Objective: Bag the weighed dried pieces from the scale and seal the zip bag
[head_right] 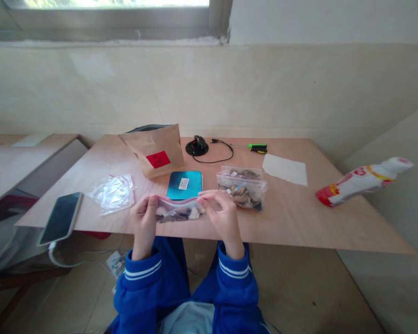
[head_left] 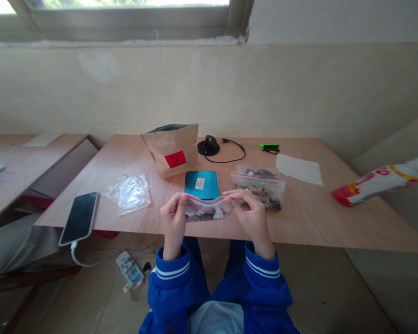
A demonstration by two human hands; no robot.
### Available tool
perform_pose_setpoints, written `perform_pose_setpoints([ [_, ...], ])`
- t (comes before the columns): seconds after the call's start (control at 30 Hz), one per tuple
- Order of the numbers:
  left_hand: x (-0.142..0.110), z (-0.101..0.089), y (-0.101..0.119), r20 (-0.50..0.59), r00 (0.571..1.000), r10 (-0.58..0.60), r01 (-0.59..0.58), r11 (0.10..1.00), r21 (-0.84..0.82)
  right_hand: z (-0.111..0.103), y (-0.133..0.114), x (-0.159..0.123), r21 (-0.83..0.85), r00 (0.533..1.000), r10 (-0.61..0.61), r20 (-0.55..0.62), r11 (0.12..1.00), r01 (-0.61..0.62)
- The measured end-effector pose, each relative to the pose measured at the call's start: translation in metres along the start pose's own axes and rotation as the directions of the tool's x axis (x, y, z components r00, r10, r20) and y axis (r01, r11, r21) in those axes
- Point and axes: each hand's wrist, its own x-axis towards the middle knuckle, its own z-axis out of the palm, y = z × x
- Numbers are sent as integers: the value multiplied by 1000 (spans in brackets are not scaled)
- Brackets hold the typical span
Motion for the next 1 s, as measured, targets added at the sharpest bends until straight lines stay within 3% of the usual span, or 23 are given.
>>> perform_pose_setpoints([
  [0.1, -3, -2, 8, 27, 998, 56, -58, 995, 85, -6, -13, 2, -122, 987, -132, 86, 982, 142],
  [0.2, -5, -2, 14, 33, 994, 104, -108, 983, 149, -9, -26, 2, -183, 979, -165, 122, 965, 185],
  [0.43, -5, -1, 24, 112, 978, 178, -199, 956, 216, -10, -32, -1, -179, 972, -165, 165, 965, 194],
  [0.57, -4, -1, 27, 138, 972, 191, -218, 951, 220, -7, -30, 0, -169, 977, -180, 115, 966, 198],
  [0.77, -4, 0, 27, 143, 967, 209, -236, 949, 211, -3, -31, 0, -217, 970, -237, 47, 946, 242],
  [1.0, -6, 6, 24, 108, 970, 217, -235, 952, 197, -7, -35, -1, -254, 971, -216, 100, 938, 235],
])
